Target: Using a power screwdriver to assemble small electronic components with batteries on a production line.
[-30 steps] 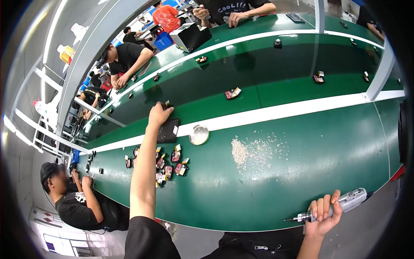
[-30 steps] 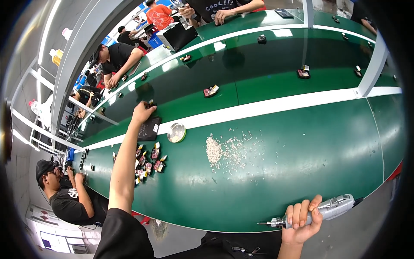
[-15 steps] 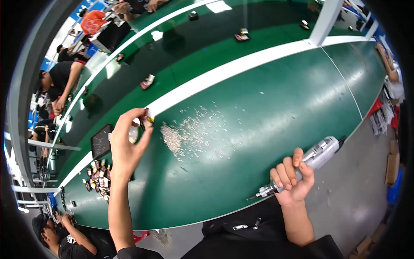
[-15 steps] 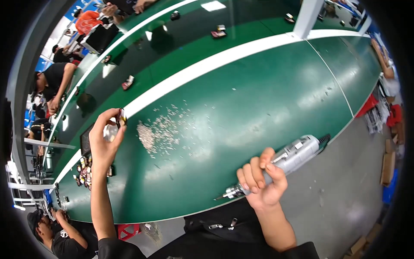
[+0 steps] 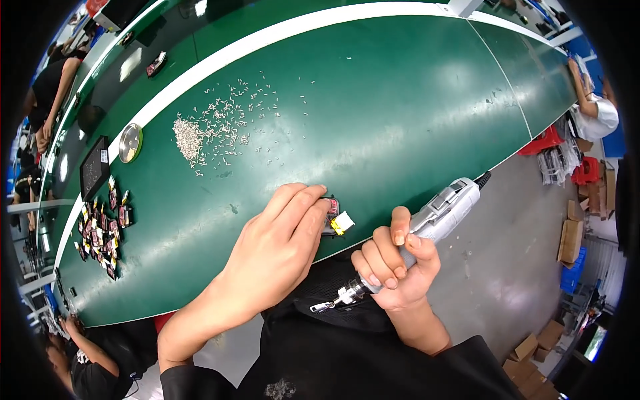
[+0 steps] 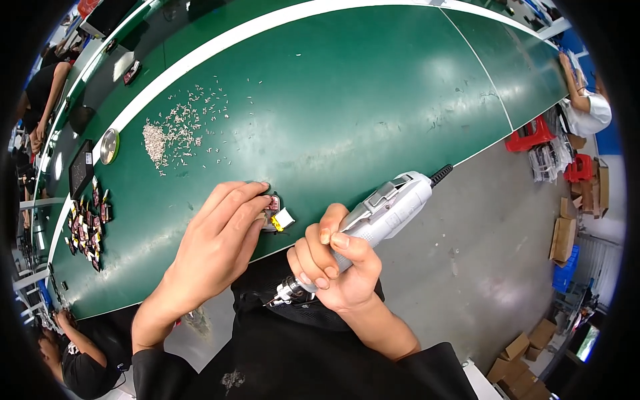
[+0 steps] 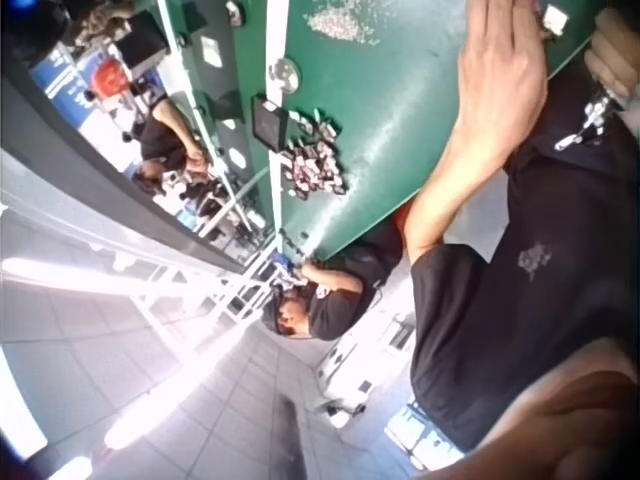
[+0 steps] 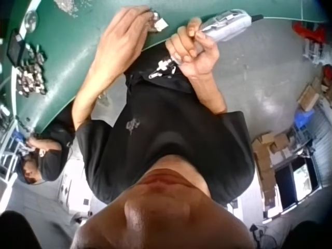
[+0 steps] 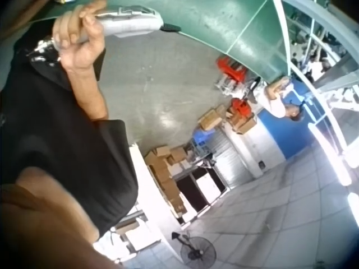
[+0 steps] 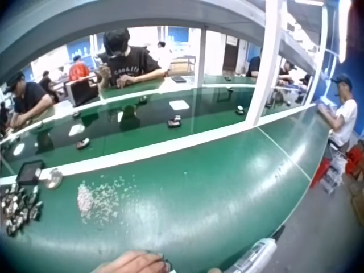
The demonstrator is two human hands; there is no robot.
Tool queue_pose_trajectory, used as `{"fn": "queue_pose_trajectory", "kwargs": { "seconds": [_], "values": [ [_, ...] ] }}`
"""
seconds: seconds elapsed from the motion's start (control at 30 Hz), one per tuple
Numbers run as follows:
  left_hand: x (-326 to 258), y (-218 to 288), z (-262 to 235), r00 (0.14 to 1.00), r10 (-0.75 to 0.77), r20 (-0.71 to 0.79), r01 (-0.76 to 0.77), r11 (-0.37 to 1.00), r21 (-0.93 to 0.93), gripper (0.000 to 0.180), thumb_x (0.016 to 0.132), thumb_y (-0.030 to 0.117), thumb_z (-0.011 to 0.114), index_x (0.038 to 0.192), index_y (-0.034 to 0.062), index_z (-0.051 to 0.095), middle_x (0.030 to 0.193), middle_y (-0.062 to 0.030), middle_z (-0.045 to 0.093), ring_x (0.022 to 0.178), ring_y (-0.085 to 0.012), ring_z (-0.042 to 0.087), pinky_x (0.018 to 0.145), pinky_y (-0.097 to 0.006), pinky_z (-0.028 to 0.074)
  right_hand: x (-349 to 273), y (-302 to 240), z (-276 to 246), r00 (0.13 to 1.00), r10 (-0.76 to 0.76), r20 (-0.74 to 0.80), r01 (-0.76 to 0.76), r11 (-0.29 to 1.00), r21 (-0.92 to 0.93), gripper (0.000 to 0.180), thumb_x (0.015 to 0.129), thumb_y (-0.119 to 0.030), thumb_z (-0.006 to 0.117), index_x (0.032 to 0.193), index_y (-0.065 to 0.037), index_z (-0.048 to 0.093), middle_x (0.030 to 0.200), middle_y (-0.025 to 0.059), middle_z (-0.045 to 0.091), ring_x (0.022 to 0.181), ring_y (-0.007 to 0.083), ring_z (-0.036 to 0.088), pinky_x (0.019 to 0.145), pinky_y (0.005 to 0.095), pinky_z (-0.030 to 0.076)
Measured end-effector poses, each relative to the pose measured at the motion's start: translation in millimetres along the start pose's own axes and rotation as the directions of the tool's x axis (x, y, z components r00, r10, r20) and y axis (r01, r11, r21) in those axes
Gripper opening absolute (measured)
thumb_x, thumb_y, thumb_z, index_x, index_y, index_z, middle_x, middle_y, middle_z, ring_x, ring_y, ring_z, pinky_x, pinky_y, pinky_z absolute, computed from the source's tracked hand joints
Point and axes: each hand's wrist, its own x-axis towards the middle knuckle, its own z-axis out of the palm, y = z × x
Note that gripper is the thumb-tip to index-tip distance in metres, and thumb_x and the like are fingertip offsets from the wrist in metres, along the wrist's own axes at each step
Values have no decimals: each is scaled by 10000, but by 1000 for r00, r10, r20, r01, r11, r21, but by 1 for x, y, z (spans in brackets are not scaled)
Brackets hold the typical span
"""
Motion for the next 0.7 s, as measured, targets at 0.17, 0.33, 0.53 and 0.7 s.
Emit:
{"fn": "queue_pose_trajectory", "kwargs": {
  "seconds": [0.17,0.33,0.53,0.7],
  "values": [
    [8,7,2,1000,-5,23,3,996,93,293,723,-54,662,1007,-53,588,1057,-152,600,908,-309,586,713,-378,514,-8,20,9,997,57,-58,-58,998,-13,95,910,-182,455,886,-93,477,521,-9,383,430,118,396,518,291,389],
    [2,4,15,977,208,-36,-191,946,263,318,640,-37,676,947,-79,606,1008,-164,620,844,-270,612,600,-330,541,-13,36,14,970,30,-240,-46,997,-62,51,907,-109,503,933,-66,497,545,15,416,466,141,436,517,300,391],
    [-5,12,19,958,286,-22,-256,887,385,376,603,45,619,932,-135,618,978,-242,624,864,-284,617,669,-301,558,-12,32,5,964,7,-267,-34,995,-94,72,904,-117,505,923,-50,489,547,30,420,466,147,436,497,299,388],
    [-7,16,19,975,221,8,-208,902,379,366,612,41,612,929,-142,621,988,-250,626,889,-299,611,725,-318,555,-5,7,3,994,65,-92,-77,988,-133,59,895,-98,474,913,-42,479,516,29,400,417,145,403,462,302,369]
  ]
}}
